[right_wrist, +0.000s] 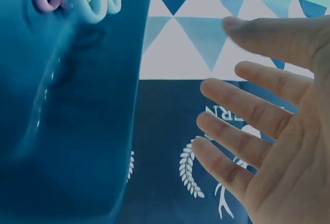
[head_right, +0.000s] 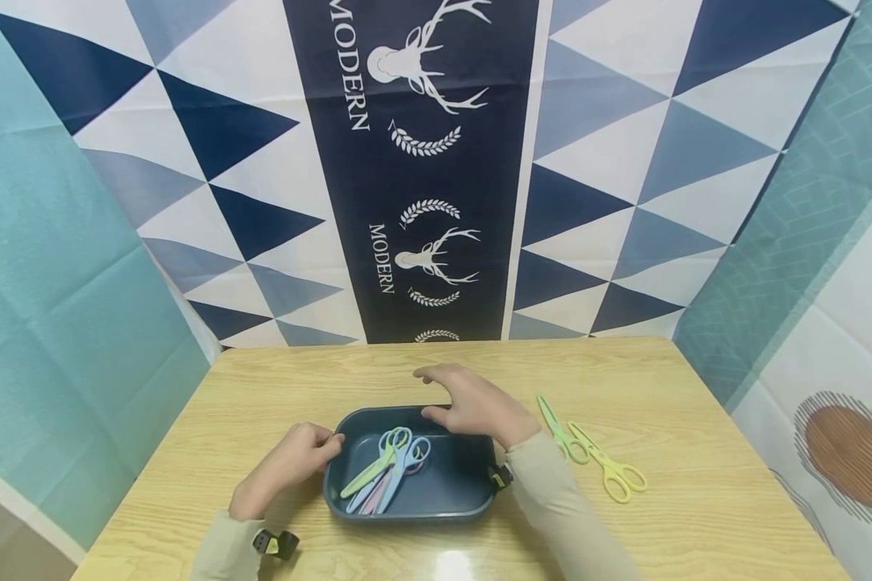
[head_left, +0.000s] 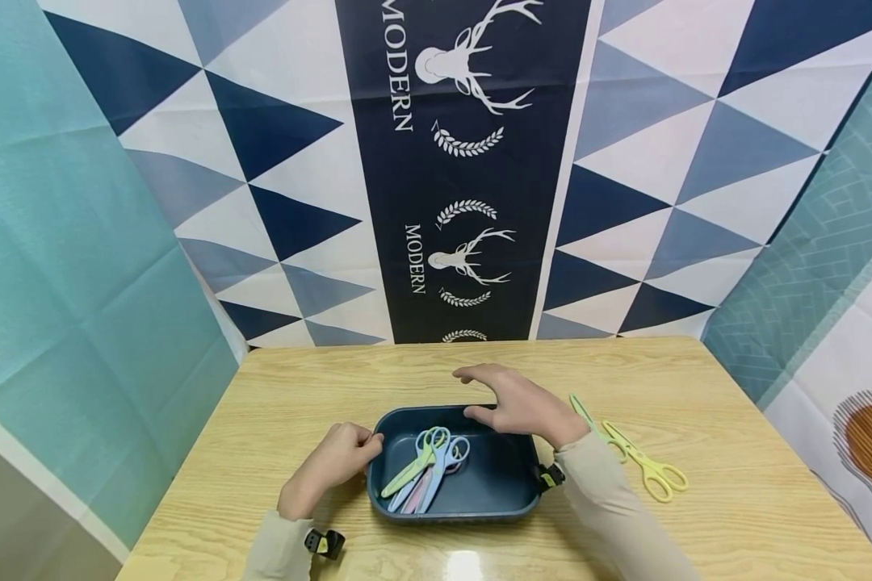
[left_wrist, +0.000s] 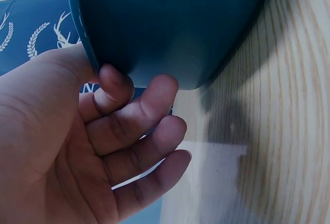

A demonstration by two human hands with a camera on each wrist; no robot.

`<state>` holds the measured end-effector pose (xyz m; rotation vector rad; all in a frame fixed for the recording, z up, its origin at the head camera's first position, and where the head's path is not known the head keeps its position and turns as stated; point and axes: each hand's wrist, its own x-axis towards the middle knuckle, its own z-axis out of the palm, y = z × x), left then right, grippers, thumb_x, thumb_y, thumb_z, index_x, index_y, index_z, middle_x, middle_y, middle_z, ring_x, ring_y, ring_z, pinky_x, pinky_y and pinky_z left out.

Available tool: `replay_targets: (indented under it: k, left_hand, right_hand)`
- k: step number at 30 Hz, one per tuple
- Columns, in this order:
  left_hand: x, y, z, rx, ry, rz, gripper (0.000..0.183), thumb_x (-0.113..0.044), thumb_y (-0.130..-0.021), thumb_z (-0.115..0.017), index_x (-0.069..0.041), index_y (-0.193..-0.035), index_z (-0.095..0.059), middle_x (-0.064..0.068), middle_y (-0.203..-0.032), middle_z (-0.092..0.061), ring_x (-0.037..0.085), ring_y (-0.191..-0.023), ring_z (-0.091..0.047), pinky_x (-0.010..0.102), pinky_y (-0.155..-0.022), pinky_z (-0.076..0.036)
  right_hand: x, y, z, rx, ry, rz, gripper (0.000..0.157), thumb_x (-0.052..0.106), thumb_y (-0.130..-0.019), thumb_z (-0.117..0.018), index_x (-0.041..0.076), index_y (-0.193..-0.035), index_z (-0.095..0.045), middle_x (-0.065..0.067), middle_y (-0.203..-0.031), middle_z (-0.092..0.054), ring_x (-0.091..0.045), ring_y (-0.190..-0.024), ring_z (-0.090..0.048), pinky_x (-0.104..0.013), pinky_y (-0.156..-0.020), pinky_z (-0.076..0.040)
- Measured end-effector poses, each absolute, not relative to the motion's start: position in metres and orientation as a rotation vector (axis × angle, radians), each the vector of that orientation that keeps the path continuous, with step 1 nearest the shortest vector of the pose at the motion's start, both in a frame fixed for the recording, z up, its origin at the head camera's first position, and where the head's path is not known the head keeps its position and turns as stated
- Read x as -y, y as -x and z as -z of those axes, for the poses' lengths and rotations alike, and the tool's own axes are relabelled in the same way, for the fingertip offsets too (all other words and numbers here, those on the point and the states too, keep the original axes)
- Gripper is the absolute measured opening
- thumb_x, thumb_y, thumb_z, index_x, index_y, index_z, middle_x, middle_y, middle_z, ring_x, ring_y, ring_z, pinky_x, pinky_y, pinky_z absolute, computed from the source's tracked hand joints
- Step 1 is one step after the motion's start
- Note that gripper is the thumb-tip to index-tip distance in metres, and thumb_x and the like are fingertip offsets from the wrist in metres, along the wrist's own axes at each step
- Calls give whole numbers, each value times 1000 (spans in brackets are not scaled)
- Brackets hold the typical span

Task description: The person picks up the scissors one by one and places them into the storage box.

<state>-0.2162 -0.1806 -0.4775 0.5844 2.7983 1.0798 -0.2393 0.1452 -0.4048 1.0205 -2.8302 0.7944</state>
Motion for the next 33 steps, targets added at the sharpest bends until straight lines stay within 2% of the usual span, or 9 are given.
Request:
replay_targets:
  k: [11, 17, 20, 28, 33]
  left_hand:
    - [181, 216, 478, -2789, -565, -1081, 50, -21, -104, -56, -18, -55, -45, -10, -50, -48, 3, -44, -41, 19, -48, -33]
    - [180, 217, 478, -2809, -602, -1090, 50, -19, -103, -57, -19, -55, -43, -11, -49, -46, 3, -44, -41, 19, -47, -33]
    - [180, 218, 479, -2801, -612, -1093, 50, -19, -103, -57, -19, -55, -43, -11, -49, -46, 3, -44, -41, 19, -47, -33]
    - [181, 218, 479, -2821, -611, -1081, 50, -20, -102, -57, -19, -55, -42, -12, -49, -47, 3, -45, -44, 19, -48, -35]
    - [181, 218, 478, -2812, -611, -1083, 50, -19, -102, -57, -19, -55, -41, -12, -49, -47, 4, -45, -45, 20, -48, -36]
  right_hand:
    - [-177, 232, 409, 2744, -869, -807, 68, 44, -95, -70, 11, -151, -49, -16, -153, -52, -41, -144, -45, -61, -114, -37]
    - [-196, 229, 412, 2744, -768, -834, 79, 55, -93, -69, 15, -156, -43, -15, -158, -45, -40, -148, -39, -64, -115, -35]
    - [-208, 227, 414, 2735, -729, -824, 82, 56, -92, -70, 13, -156, -41, -15, -159, -44, -39, -148, -39, -64, -115, -34]
    - [-239, 220, 419, 2718, -663, -775, 81, 46, -93, -74, 10, -157, -39, -20, -157, -44, -45, -146, -37, -67, -113, -32]
    - [-255, 215, 425, 2732, -602, -761, 86, 46, -92, -74, 11, -160, -34, -20, -160, -39, -47, -148, -32, -71, -112, -30]
